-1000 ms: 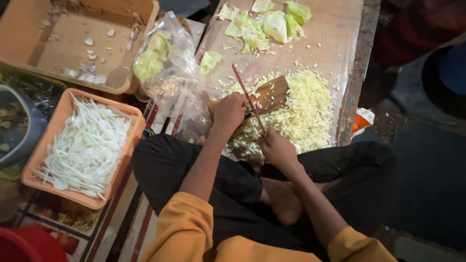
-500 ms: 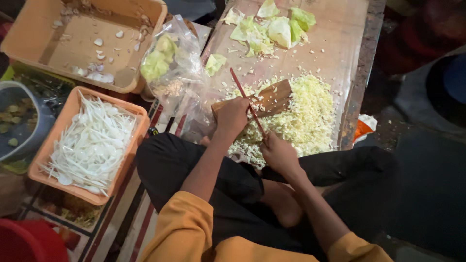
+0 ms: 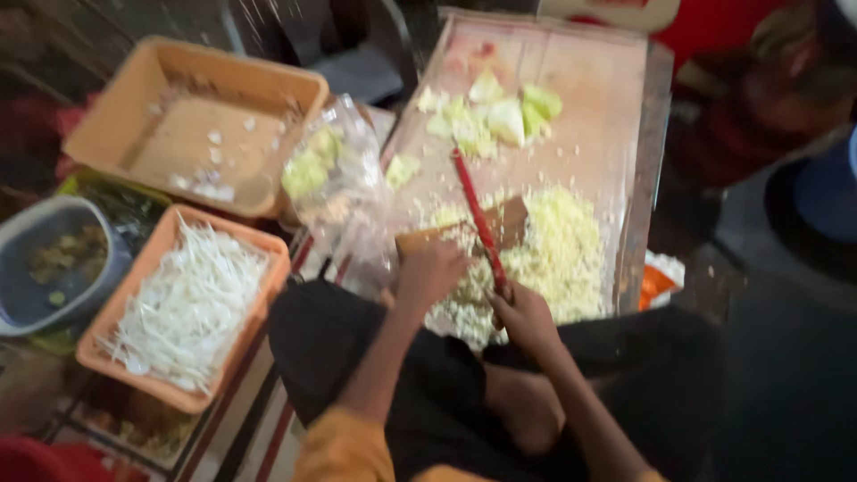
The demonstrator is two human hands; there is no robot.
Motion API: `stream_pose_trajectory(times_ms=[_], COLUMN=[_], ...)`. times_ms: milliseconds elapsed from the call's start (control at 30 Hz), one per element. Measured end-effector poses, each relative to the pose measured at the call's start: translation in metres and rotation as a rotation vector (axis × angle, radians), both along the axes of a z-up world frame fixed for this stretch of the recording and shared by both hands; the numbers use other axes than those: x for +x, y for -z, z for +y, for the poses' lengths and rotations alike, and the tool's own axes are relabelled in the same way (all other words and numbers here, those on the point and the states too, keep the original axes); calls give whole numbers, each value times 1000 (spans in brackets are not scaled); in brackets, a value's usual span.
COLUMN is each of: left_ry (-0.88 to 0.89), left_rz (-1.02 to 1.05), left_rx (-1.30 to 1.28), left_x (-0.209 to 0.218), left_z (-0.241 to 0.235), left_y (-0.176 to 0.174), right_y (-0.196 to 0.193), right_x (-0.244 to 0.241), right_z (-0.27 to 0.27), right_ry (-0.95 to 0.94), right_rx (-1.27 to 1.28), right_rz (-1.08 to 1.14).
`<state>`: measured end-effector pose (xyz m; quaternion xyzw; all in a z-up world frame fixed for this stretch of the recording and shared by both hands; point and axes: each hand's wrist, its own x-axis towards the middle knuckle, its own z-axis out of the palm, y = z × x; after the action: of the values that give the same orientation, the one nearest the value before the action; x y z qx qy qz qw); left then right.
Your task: The person sits cross-legged on the floor and uses a knife to chop cabbage on a wooden board. They repeatedly slice the cabbage into small pieces and occasionally scrape the chopped pieces together on the board.
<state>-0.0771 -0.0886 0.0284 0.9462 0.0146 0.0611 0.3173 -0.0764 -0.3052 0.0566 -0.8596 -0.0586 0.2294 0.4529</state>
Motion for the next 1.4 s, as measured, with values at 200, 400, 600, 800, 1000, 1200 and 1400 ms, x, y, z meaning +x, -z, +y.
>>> stream_pose_trajectory(times_ms=[200,400,600,800,1000,1200,1400], left_ry=[-136,-205,-256,-245,-268,-188,-156], left_rz=[268,205,160,155,122,127,140], left_rx=[-1604,-1637,-1554,-1536,-1453,-1452,-1491], left_x=[-68,-71,-66,-63,-68,-86,-87], left_z=[-86,-98,-89,-97,-109,-113,-121], left_y=[64,47,22,5,-14,-38,-48], right_y=[-34,-127,-224,-219,-192,-164,-167], right_x=[-19,-58,-149,-208,-236,-244,-212], right_z=[18,-10,-134,-188,-199,-186,-208], right_ry=[238,74,121,242,234,291,235], right_rx=[138,185,68,-13,-9,44,39], right_rz=[-305,-1065,-1043,-803,-638,-533,-517])
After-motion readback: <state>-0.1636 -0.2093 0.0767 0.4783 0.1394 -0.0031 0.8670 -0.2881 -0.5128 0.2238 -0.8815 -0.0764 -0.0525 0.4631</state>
